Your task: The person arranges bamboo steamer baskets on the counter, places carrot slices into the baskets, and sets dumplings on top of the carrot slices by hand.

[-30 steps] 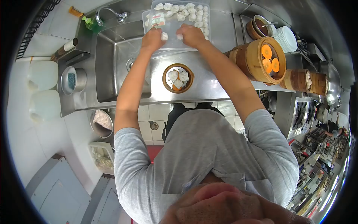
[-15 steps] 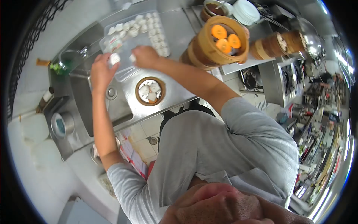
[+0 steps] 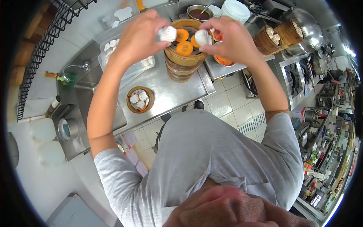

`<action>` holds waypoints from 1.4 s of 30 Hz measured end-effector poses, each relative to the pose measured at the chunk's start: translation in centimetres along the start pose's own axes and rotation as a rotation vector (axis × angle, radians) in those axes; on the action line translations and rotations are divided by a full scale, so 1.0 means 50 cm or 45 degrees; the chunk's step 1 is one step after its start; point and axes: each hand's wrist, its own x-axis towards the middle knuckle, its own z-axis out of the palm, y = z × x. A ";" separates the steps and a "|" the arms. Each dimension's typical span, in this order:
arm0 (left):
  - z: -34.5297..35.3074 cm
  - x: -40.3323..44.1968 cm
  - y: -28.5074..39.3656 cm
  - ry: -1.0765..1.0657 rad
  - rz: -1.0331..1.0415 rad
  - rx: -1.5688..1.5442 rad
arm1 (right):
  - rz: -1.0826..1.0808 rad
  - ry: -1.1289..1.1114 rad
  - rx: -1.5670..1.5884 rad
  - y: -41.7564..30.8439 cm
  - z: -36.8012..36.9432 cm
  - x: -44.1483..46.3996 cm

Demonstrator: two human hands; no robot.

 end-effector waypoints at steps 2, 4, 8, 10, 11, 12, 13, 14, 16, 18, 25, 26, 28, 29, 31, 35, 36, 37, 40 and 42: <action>0.036 0.037 0.016 -0.029 0.010 0.079 | -0.034 -0.034 -0.084 0.041 0.007 0.023; 0.064 0.058 0.028 -0.043 0.010 0.181 | -0.036 -0.090 -0.118 0.066 0.029 0.033; 0.096 0.074 0.028 -0.023 0.028 0.236 | -0.047 -0.174 -0.146 0.080 0.044 0.049; 0.096 0.075 0.031 -0.076 -0.011 0.235 | -0.050 -0.210 -0.155 0.080 0.044 0.054; 0.095 0.075 0.033 -0.101 -0.029 0.235 | -0.052 -0.229 -0.161 0.080 0.043 0.056; 0.094 0.075 0.035 -0.112 -0.040 0.233 | -0.052 -0.248 -0.157 0.079 0.044 0.059; 0.092 0.074 0.037 -0.122 -0.051 0.231 | -0.051 -0.269 -0.153 0.078 0.045 0.062; 0.090 0.074 0.039 -0.132 -0.061 0.228 | -0.050 -0.289 -0.151 0.077 0.046 0.064; 0.082 0.078 0.042 -0.213 -0.099 0.236 | -0.018 -0.299 -0.164 0.074 0.050 0.065; 0.081 0.076 0.038 -0.223 -0.105 0.230 | 0.010 -0.313 -0.166 0.069 0.052 0.067; 0.040 0.062 -0.029 -0.035 -0.061 -0.069 | -0.035 -0.132 -0.015 0.062 0.041 0.056; 0.013 0.053 -0.052 0.013 -0.084 -0.194 | -0.031 -0.084 0.039 0.057 0.027 0.049; -0.011 0.010 -0.122 0.050 -0.362 -0.345 | -0.184 0.240 0.160 0.065 0.001 0.017; 0.019 -0.014 -0.196 0.070 -0.459 -0.360 | -0.102 0.284 0.198 0.064 -0.014 -0.011; 0.101 -0.065 -0.328 -0.002 -0.614 -0.273 | 0.120 0.365 0.291 0.071 -0.022 -0.070; 0.304 -0.180 -0.526 -0.175 -0.782 -0.022 | 0.516 0.313 0.445 0.122 0.049 -0.209; 0.327 -0.200 -0.548 -0.136 -0.889 0.066 | 0.630 0.265 0.484 0.127 0.069 -0.243; 0.344 -0.211 -0.569 -0.101 -0.994 0.150 | 0.718 0.251 0.547 0.137 0.089 -0.282; 0.360 -0.217 -0.576 -0.160 -1.165 0.372 | 0.962 0.228 0.679 0.154 0.159 -0.405; 0.395 -0.207 -0.596 -0.234 -1.076 0.500 | 1.046 0.233 0.724 0.150 0.173 -0.426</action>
